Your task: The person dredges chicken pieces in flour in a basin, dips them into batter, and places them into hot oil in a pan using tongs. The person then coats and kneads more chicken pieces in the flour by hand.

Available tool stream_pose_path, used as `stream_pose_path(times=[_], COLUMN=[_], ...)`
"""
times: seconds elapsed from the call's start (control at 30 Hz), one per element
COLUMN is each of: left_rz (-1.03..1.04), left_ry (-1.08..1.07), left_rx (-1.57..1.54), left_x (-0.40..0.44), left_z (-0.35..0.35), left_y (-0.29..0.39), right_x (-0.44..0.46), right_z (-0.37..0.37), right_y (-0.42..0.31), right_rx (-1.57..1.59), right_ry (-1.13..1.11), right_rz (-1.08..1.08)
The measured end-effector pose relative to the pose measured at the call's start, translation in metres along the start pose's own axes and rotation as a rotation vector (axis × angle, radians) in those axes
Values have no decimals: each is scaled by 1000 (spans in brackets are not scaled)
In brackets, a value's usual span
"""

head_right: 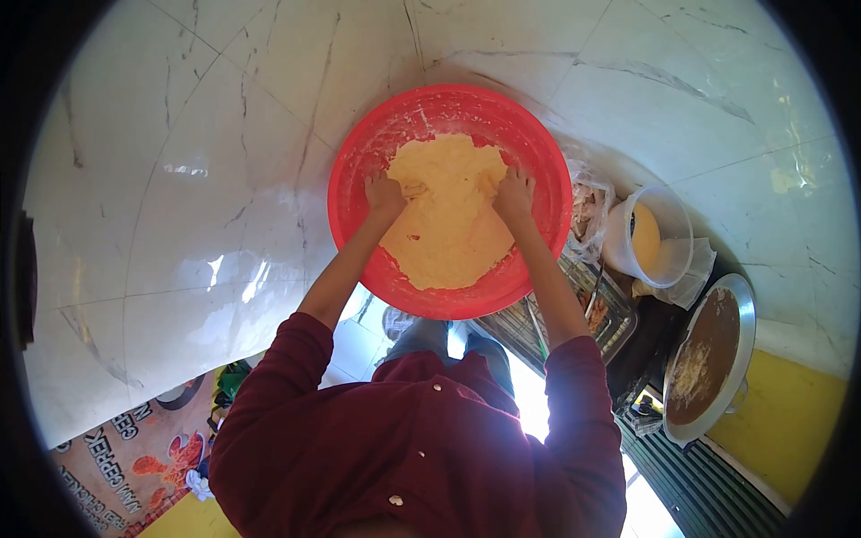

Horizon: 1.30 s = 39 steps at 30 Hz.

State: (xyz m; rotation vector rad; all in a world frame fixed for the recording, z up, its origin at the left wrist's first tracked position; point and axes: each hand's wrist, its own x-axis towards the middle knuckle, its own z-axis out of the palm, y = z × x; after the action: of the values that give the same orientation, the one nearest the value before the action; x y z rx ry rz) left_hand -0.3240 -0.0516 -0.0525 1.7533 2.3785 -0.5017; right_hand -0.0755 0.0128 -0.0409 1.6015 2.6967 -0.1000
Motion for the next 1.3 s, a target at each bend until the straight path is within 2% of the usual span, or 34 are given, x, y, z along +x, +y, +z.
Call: stream_pose_path(times=[0.1, 0.2, 0.27, 0.4, 0.53, 0.7, 0.83, 0.93, 1.0, 1.07, 1.1, 1.13, 1.17, 1.2, 1.3], left_rz=[-4, -26, -39, -83, -80, 82, 136, 158, 190, 192, 195, 194, 213, 231, 226], left_ry=[-22, 1, 5, 30, 102, 234, 207, 158, 38, -29, -96, -95, -217, -340, -355], left_rx=[55, 43, -13, -166, -103, 2, 47, 74, 73, 20, -36, -35, -103, -172, -345], left_x=[-6, -5, -8, -6, 3, -11, -35, -53, -61, -60, -58, -58, -56, -54, -48], left_z=[11, 20, 17, 26, 44, 52, 53, 54, 55, 60, 62, 57, 52, 44, 29], left_y=[4, 6, 6, 4, 8, 24, 40, 51, 56, 53, 51, 46, 37, 29, 8], right_x=[7, 9, 5, 1, -4, -16, -31, -39, -43, -44, -41, -36, -33, -30, -26], right_z=[19, 32, 27, 30, 34, 40, 42, 55, 54, 35, 39, 45, 51, 46, 23], right_y=[5, 3, -7, -21, -37, -57, -71, -80, -84, -88, -85, -77, -68, -60, -36], right_rx=[-111, -197, -287, -307, -272, -239, -177, -95, -61, 55, 55, 209, 365, 366, 533], right_ry=[66, 33, -106, -70, -106, -101, -158, -206, -244, -546, -544, -650, -755, -754, -796], right_rz=[120, 49, 0, -44, -106, -203, -285, -295, -299, -241, -243, -233, -221, -222, -222])
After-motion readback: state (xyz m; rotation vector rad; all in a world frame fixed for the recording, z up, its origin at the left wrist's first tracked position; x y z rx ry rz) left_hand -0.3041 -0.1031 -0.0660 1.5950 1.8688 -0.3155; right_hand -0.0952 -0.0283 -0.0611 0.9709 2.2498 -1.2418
